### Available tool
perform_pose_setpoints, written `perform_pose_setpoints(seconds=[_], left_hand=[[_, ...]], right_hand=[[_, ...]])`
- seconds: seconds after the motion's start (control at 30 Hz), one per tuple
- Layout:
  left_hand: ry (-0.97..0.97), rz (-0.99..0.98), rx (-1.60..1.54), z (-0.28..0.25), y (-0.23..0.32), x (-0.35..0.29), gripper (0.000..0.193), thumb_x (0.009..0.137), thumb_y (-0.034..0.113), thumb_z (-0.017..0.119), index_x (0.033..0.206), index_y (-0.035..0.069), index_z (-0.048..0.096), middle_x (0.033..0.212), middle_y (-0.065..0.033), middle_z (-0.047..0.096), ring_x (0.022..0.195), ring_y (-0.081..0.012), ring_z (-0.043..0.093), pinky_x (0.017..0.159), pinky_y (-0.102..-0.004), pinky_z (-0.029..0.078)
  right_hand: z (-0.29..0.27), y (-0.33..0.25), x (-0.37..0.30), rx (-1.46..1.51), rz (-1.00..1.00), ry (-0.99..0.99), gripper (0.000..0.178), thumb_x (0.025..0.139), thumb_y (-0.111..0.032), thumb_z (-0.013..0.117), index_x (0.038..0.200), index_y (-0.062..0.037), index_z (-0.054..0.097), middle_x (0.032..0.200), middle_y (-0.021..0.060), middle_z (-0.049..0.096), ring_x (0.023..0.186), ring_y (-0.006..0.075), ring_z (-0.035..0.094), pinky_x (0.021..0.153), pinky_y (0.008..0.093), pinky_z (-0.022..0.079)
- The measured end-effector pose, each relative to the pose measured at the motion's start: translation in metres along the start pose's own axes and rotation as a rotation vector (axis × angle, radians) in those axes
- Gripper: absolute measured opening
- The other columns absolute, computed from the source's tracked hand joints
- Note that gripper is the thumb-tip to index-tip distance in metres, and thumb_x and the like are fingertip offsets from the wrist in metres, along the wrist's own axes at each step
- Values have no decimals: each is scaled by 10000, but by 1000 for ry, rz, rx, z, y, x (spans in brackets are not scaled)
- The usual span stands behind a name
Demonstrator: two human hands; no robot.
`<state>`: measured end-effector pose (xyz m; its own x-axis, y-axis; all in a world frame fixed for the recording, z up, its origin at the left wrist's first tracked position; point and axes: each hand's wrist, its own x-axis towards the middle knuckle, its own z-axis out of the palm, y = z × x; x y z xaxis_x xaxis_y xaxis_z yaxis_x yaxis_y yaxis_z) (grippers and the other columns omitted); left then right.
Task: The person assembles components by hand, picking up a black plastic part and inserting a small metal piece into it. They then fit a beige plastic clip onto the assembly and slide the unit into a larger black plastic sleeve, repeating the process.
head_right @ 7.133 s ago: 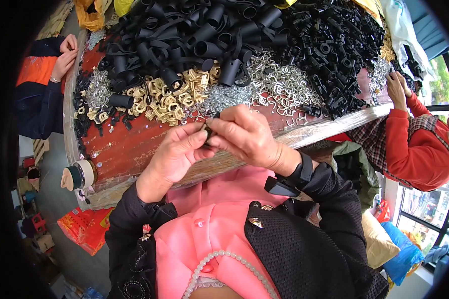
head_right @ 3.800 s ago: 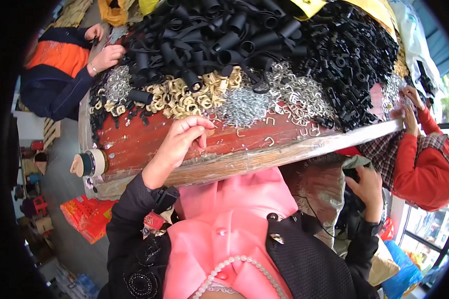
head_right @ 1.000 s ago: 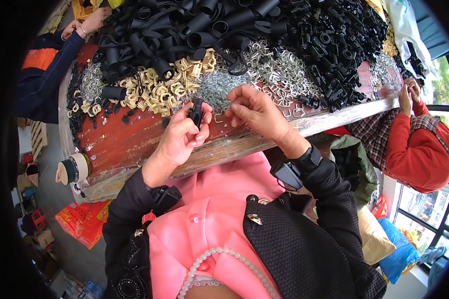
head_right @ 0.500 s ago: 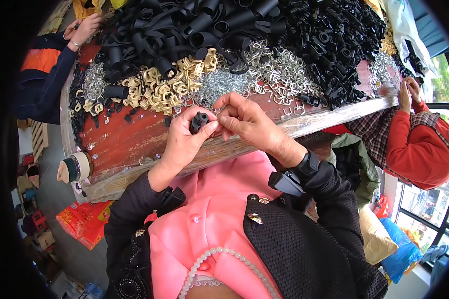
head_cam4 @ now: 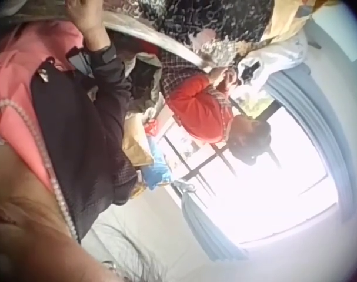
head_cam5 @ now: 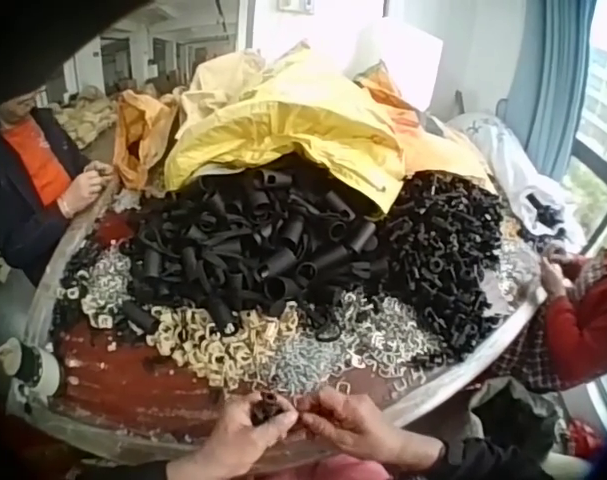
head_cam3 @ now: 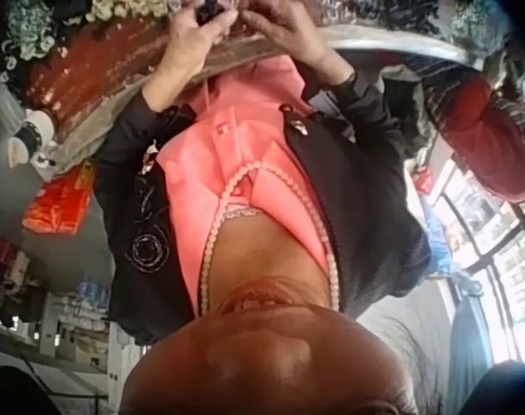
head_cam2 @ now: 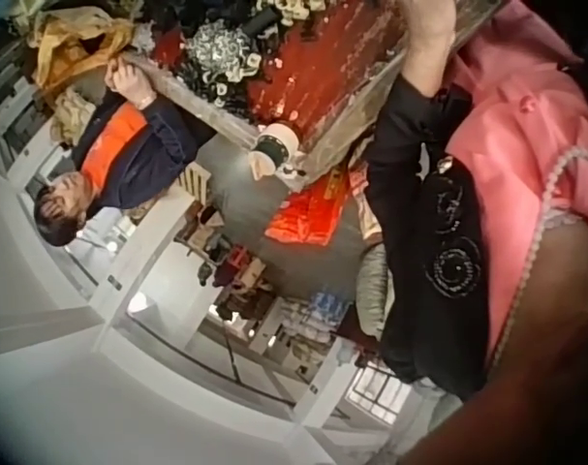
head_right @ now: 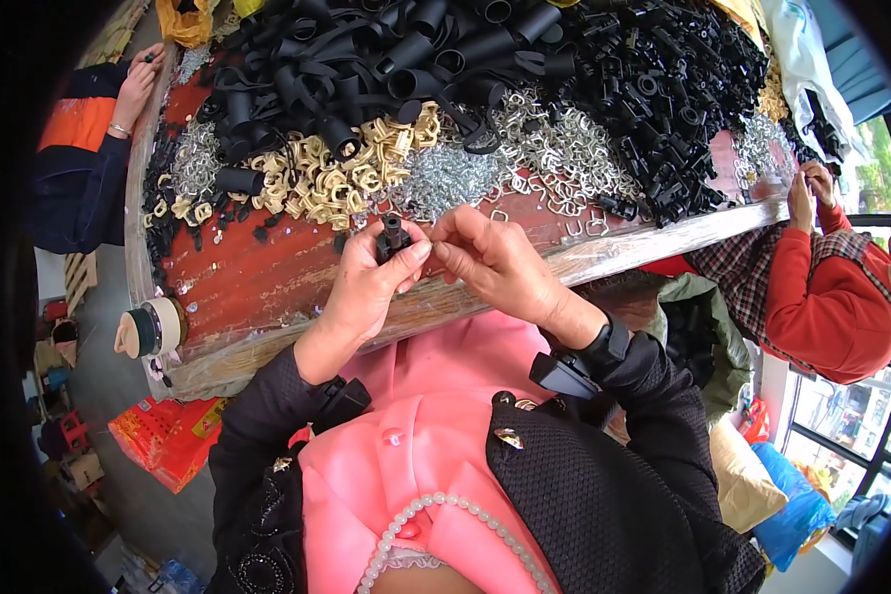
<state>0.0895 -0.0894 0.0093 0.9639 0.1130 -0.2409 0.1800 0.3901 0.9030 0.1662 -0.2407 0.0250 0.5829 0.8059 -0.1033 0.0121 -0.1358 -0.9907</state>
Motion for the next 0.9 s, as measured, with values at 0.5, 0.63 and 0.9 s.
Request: perform_pose_setpoints(seconds=[0.5,0.63,0.9], left_hand=[[-108,-361,-370,5,7,1,172,798,160,575,908,40,520,742,0,519,588,-70,466,488,-176,352],[-159,-388,-542,0,14,0,225,825,188,541,987,36,503,811,-2,532,639,-77,483,522,-179,368],[-190,-318,-462,-12,7,-13,274,889,228,437,1078,35,486,895,-3,550,742,-72,506,603,-195,397]], right_hand=[[-4,5,-6,-491,-336,143,84,791,-23,507,860,-16,460,728,138,506,655,326,529,556,364,431],[-7,2,-6,-520,-331,104,115,764,22,528,868,-2,485,832,110,520,709,267,536,610,318,426],[10,-22,-3,-908,-503,157,167,668,9,580,802,-41,491,1031,110,458,939,283,446,769,356,351]])
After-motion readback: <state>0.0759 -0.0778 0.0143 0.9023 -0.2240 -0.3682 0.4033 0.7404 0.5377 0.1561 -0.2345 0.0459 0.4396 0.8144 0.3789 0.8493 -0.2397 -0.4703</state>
